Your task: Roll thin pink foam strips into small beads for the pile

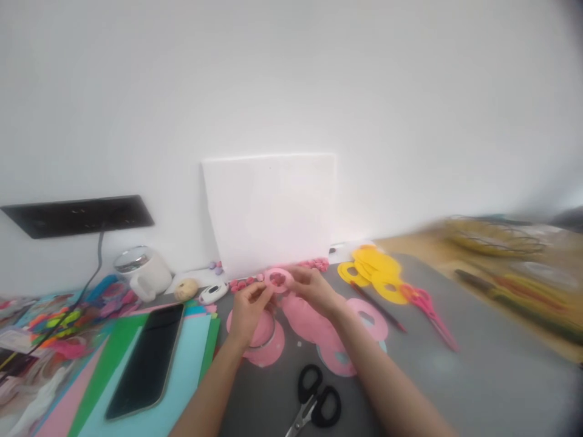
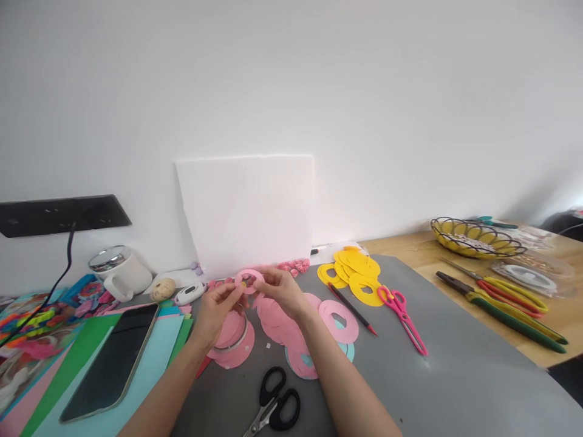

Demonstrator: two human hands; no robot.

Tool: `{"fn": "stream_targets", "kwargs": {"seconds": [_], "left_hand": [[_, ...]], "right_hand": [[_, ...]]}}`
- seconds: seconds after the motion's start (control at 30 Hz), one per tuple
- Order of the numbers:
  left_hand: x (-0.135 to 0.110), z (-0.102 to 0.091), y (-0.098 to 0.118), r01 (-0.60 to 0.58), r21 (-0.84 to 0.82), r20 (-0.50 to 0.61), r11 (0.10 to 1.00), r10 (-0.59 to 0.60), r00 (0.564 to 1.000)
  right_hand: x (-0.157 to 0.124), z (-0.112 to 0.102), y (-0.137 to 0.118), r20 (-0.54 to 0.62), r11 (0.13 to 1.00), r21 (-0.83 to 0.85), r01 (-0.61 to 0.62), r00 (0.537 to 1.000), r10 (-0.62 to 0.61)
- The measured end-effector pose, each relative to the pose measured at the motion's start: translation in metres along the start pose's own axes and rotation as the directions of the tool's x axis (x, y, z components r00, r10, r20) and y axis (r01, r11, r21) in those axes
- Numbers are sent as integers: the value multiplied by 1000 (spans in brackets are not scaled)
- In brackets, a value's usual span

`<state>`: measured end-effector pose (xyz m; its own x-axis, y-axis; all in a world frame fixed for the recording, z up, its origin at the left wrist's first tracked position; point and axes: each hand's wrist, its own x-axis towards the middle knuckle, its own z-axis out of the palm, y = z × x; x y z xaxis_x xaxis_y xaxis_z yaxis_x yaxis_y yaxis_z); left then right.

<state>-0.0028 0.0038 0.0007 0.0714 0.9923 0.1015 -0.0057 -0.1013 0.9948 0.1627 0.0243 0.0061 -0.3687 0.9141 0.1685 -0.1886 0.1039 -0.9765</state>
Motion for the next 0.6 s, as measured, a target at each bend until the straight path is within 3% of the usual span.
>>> {"fn": "stream_targets", "kwargs": {"seconds": [0.1, 0.17, 0.27, 0.43, 0.5, 0.6], "left_hand": [[2, -1, 3, 10, -91, -78, 996, -17, 997], [2, -2, 6, 22, -208, -70, 978, -37, 997], [3, -3, 7, 55, -394, 32, 917, -46, 998], [3, -9, 2, 191, -551, 233, 812, -70, 970], [2, -11, 2, 210, -539, 278, 816, -63, 958], [0, -12, 3, 239, -454, 363, 858, -67, 929]], "right_hand": [[-2, 2, 9, 69, 998, 68, 5, 998, -9], [-4, 3, 12, 86, 998, 69, -3, 996, -3], [-6, 6, 12, 50, 998, 60, 27, 998, -30], [-8, 11, 16, -134, 986, 167, 11, 991, 11], [-9, 14, 18, -108, 967, 250, -42, 992, 71], [-11, 18, 17, 39, 927, 349, -135, 991, 129]]}}
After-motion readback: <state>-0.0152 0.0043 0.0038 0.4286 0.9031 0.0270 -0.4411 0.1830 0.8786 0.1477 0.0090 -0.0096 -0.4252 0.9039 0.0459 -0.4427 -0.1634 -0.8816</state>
